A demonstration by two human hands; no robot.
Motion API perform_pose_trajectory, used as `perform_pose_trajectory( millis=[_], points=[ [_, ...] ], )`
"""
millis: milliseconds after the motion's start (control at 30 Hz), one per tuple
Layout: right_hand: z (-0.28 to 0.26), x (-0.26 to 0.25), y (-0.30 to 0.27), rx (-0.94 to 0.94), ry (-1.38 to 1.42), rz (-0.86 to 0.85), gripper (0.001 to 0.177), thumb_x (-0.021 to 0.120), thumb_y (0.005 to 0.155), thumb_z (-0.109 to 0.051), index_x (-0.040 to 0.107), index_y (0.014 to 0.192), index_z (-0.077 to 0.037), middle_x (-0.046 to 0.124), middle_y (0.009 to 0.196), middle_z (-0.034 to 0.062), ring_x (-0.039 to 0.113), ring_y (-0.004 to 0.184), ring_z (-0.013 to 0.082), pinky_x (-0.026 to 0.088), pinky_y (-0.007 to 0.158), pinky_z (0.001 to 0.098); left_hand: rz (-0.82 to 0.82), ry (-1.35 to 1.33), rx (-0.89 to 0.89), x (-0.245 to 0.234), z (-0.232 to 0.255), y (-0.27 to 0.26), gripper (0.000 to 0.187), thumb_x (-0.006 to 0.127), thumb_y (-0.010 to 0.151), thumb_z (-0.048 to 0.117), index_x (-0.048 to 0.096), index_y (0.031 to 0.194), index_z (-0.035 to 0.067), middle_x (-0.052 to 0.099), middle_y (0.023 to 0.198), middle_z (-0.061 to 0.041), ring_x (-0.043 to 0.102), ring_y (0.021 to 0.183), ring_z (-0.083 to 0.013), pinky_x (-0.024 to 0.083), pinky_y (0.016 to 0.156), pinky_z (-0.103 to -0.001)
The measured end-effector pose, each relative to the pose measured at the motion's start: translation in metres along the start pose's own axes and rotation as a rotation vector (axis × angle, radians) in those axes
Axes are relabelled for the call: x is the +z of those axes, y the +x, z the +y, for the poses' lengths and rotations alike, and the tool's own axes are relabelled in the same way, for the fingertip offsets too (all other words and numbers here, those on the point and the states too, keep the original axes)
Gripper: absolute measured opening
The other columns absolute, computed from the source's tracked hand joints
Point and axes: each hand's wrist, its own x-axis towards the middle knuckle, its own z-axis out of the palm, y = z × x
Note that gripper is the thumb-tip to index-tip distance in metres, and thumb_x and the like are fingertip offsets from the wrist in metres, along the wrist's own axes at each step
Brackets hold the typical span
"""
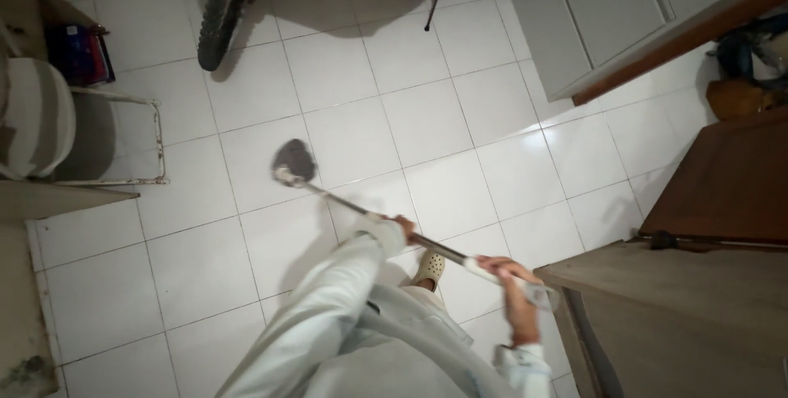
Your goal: Mopping tiled floors in various areas of a home using a string mop.
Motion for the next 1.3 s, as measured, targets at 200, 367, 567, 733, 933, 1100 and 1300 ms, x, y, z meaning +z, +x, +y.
perform_pose_trajectory(
  millis=[200, 367, 567, 733, 933, 1100, 1300],
  points=[
    [0.035, 0.102, 0.011, 0.087, 0.057, -0.267, 0.025, 0.063, 0.097, -0.010, 0.070, 0.079, 0.006, 0.079, 0.098, 0.0298, 0.072, 0.104, 0.0421, 0.050, 0.096, 0.0543, 0.079, 0.053, -0.224, 0.041, -0.164, -0.084, 0.030, 0.064, 0.096, 0.043, 0.071, 0.115, 0.021, 0.071, 0.125, -0.007, 0.063, 0.122, -0.0287, 0.051, 0.099, -0.062],
    [0.008, 0.131, 0.025, -0.001, 0.064, -0.133, 0.031, 0.065, 0.096, -0.005, 0.060, 0.066, -0.001, 0.078, 0.077, 0.0268, 0.078, 0.077, 0.0391, 0.057, 0.086, 0.0556, 0.177, -0.065, -0.301, 0.045, -0.162, -0.101, 0.019, 0.069, 0.092, 0.043, 0.069, 0.108, 0.032, 0.068, 0.124, 0.001, 0.056, 0.134, -0.0189, 0.041, 0.112, -0.063],
    [-0.030, 0.101, 0.055, -0.106, 0.442, -0.216, 0.020, 0.060, 0.101, -0.007, 0.059, 0.082, -0.009, 0.067, 0.073, 0.0076, 0.069, 0.063, 0.0207, 0.065, 0.075, 0.0479, 0.270, -0.105, -0.264, -0.023, -0.076, -0.174, 0.022, 0.051, 0.086, 0.035, 0.068, 0.085, 0.022, 0.070, 0.086, 0.001, 0.067, 0.080, -0.0238, 0.052, 0.067, -0.037],
    [-0.049, 0.072, 0.058, -0.160, 0.454, -0.291, 0.027, 0.055, 0.099, -0.005, 0.048, 0.074, -0.013, 0.047, 0.059, 0.0013, 0.049, 0.050, 0.0142, 0.049, 0.054, 0.0320, 0.326, -0.135, -0.167, -0.014, -0.039, -0.134, 0.013, 0.050, 0.082, 0.031, 0.060, 0.077, 0.024, 0.064, 0.077, 0.002, 0.063, 0.076, -0.0248, 0.049, 0.065, -0.041],
    [-0.111, 0.028, 0.050, -0.288, 0.352, -0.269, 0.022, 0.053, 0.099, -0.009, 0.051, 0.077, -0.012, 0.046, 0.060, 0.0000, 0.047, 0.050, 0.0129, 0.046, 0.050, 0.0298, 0.239, -0.093, -0.069, -0.065, 0.058, -0.144, 0.029, 0.045, 0.095, 0.034, 0.069, 0.104, 0.022, 0.073, 0.103, -0.003, 0.063, 0.105, -0.0277, 0.053, 0.082, -0.044],
    [-0.166, 0.019, 0.043, -0.335, 0.162, -0.211, 0.031, 0.052, 0.096, -0.012, 0.041, 0.067, -0.011, 0.038, 0.054, 0.0035, 0.037, 0.045, 0.0151, 0.036, 0.045, 0.0324, 0.397, -0.095, 0.080, -0.043, 0.086, -0.068, 0.020, 0.056, 0.088, 0.037, 0.067, 0.103, 0.030, 0.073, 0.103, 0.006, 0.055, 0.112, -0.0231, 0.048, 0.083, -0.042],
    [-0.189, 0.031, 0.036, -0.437, -0.068, -0.227, 0.037, 0.055, 0.091, -0.015, 0.038, 0.057, -0.009, 0.039, 0.050, 0.0029, 0.040, 0.042, 0.0148, 0.043, 0.045, 0.0310, 0.632, -0.257, 0.260, -0.038, 0.114, -0.018, 0.025, 0.049, 0.096, 0.036, 0.067, 0.087, 0.021, 0.063, 0.091, 0.003, 0.054, 0.106, -0.0238, 0.050, 0.073, -0.045]
  ],
)
